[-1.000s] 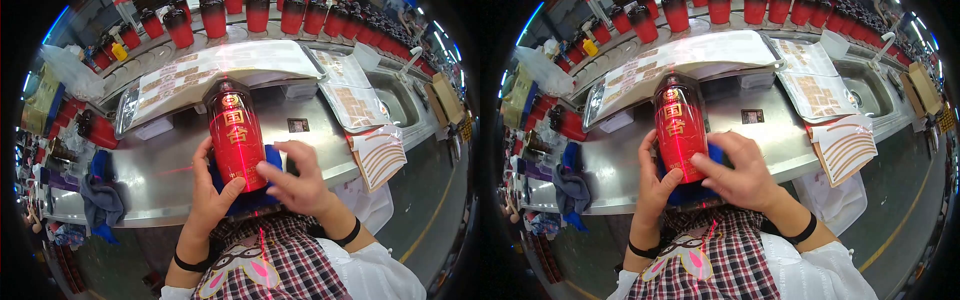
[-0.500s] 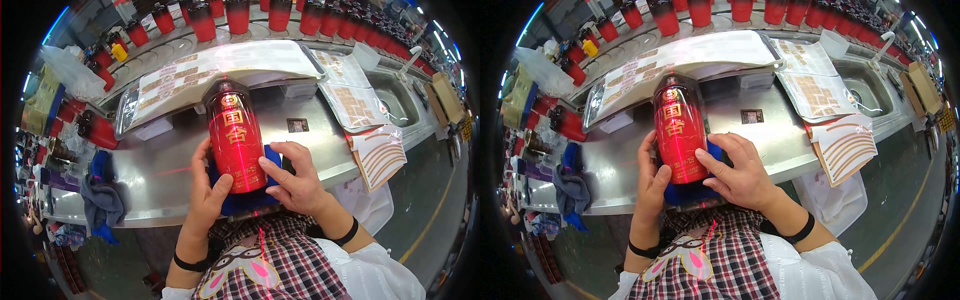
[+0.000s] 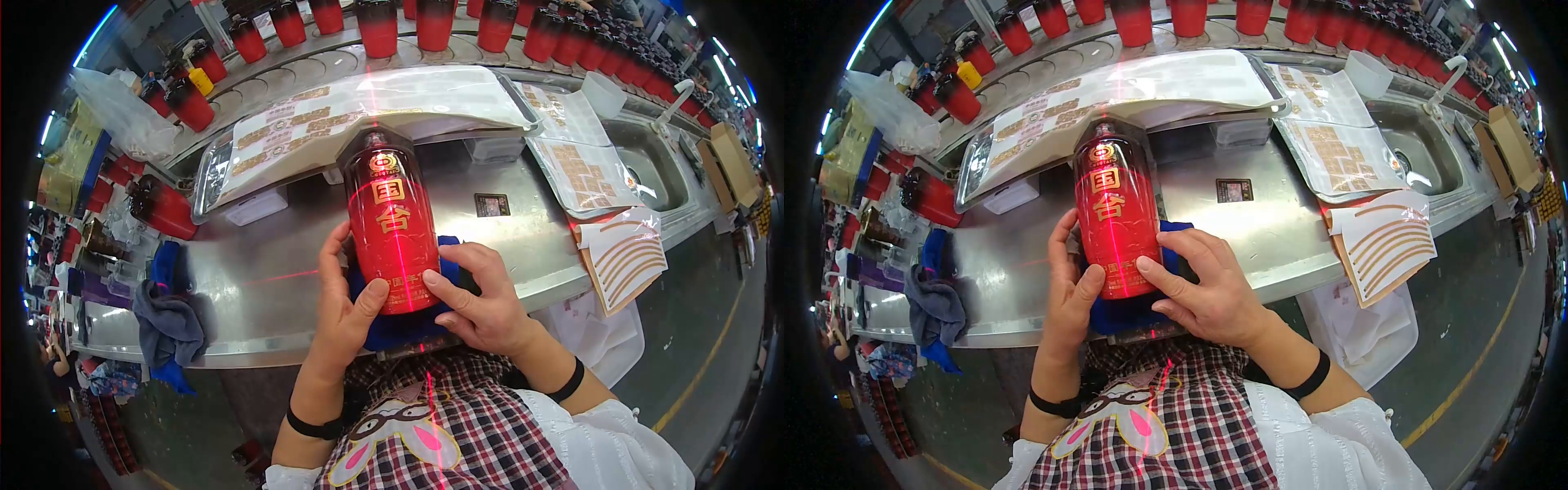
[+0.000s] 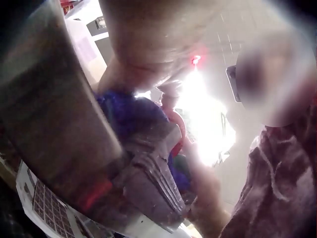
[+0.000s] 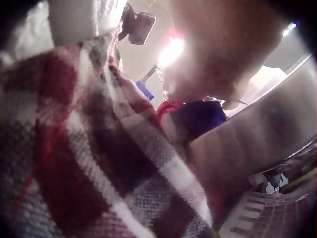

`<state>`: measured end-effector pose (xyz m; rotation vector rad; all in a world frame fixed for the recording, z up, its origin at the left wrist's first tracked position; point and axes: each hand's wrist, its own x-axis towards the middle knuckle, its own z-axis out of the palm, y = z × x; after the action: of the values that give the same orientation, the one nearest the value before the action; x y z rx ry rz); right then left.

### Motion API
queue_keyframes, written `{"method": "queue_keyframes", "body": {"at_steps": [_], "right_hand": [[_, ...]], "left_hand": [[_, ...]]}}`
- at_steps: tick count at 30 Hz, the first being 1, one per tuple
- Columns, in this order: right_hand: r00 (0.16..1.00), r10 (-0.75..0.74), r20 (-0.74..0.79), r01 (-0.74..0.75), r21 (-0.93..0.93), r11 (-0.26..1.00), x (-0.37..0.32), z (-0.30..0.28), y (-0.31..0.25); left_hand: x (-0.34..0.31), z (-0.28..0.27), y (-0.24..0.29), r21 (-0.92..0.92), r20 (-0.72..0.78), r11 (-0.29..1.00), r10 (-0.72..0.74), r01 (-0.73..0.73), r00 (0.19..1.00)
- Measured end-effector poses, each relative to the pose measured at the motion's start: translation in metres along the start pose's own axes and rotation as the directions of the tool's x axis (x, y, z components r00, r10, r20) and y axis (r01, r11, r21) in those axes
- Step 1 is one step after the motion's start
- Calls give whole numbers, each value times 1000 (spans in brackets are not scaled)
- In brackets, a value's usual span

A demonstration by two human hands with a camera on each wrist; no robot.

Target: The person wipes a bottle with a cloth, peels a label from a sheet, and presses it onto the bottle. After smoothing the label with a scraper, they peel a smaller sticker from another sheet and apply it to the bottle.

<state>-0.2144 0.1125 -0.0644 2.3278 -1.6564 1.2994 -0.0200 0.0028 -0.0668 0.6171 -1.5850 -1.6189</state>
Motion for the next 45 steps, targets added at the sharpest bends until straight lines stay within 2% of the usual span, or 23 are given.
{"method": "queue_keyframes", "body": {"at_steps": [9, 12, 15, 30, 33, 36, 42, 45], "right_hand": [[1000, -3, -21, 3, 16, 1000, -2, 3, 1], [1000, -5, -25, 5, 25, 1000, -3, 5, 3], [999, -15, -28, 15, 16, 1000, -3, 6, 4], [999, -2, -38, 3, 22, 1000, -2, 7, 4], [999, -3, -38, 4, 23, 1000, -1, 7, 3], [999, 2, -36, -1, 24, 1000, -1, 6, 3], [1000, -2, -31, 2, 17, 1000, -1, 5, 3], [999, -5, -32, 6, 15, 1000, 0, 5, 3]], "left_hand": [[0, -2, -4, 4, 5, 1000, 10, -10, 1000], [0, -2, -1, -113, 23, 994, -3, 5, 1000], [-1, -2, -1, -34, 33, 999, 2, -1, 999], [0, -3, -2, -63, 41, 998, -4, 7, 999], [0, -5, -4, -164, 34, 986, -11, 16, 999], [0, -3, -3, -94, 41, 995, -18, 21, 999], [0, -4, -4, -102, 33, 995, -9, 12, 999], [1, -2, -6, -8, 30, 999, 31, -31, 999]]}}
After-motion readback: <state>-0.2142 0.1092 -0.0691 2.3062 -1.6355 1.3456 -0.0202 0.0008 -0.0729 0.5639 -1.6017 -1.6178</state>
